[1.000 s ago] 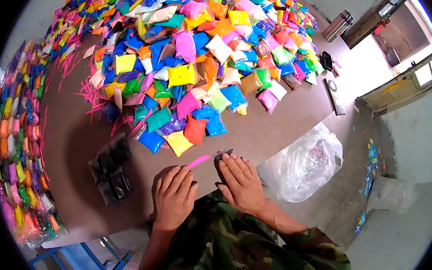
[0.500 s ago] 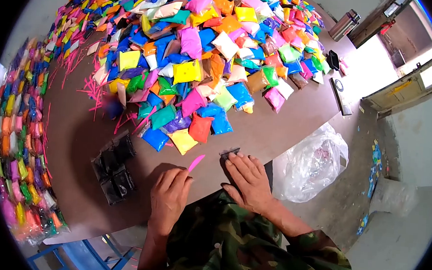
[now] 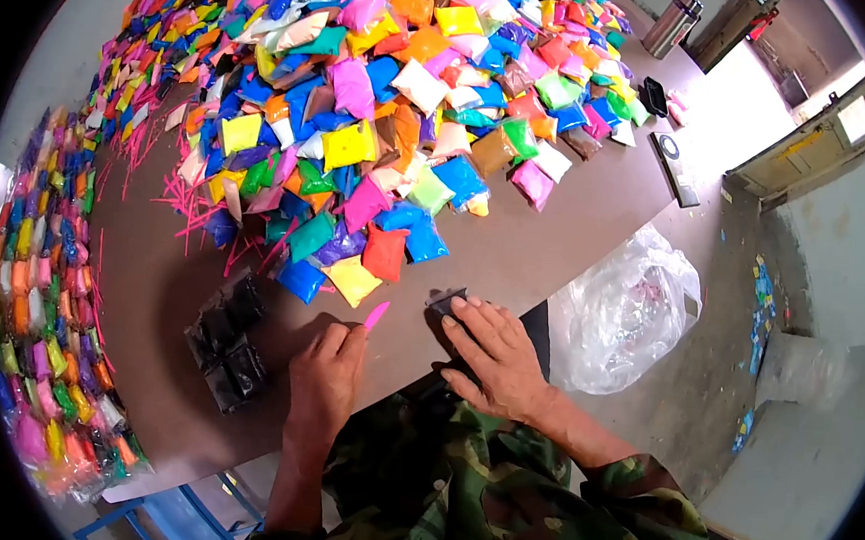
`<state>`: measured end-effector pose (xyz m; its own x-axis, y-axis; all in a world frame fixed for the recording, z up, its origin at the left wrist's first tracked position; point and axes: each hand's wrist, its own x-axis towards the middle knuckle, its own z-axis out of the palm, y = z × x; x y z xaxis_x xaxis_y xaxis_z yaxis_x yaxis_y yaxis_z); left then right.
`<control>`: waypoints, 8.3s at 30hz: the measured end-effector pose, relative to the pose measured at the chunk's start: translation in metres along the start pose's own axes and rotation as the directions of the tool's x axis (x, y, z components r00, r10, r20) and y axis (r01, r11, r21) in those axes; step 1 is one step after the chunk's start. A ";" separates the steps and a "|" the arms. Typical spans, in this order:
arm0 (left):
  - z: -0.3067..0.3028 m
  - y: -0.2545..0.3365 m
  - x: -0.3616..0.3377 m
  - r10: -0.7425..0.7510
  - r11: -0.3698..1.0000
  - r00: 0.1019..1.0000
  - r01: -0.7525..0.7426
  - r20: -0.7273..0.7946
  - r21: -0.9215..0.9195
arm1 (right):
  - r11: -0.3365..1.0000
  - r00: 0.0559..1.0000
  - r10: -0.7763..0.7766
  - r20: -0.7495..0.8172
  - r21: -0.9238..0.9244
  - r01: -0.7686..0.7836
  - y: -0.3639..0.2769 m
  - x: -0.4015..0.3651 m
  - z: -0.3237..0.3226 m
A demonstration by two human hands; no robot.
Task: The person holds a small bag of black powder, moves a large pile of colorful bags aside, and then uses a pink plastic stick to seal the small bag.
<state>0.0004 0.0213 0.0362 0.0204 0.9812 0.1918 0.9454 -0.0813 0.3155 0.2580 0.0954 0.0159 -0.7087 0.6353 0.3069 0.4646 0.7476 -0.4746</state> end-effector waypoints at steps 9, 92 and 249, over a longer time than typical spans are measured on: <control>0.000 -0.002 0.003 0.048 0.986 0.998 -0.052 0.027 0.159 | 0.998 0.997 -0.059 0.051 -0.016 0.059 0.009 0.000 0.010; 0.002 0.035 -0.012 -0.412 0.753 0.911 0.334 -0.009 -0.567 | 0.970 0.963 0.042 -0.268 0.243 0.025 -0.023 0.031 0.040; 0.008 0.028 0.003 -0.203 0.928 0.978 0.173 -0.057 -0.330 | 0.651 0.814 0.581 0.007 0.596 -0.470 -0.048 0.015 0.040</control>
<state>0.0290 0.0237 0.0385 -0.1906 0.9657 0.1766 0.7737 0.0370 0.6325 0.2043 0.0612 0.0106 -0.3101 0.9502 -0.0320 0.3197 0.0725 -0.9447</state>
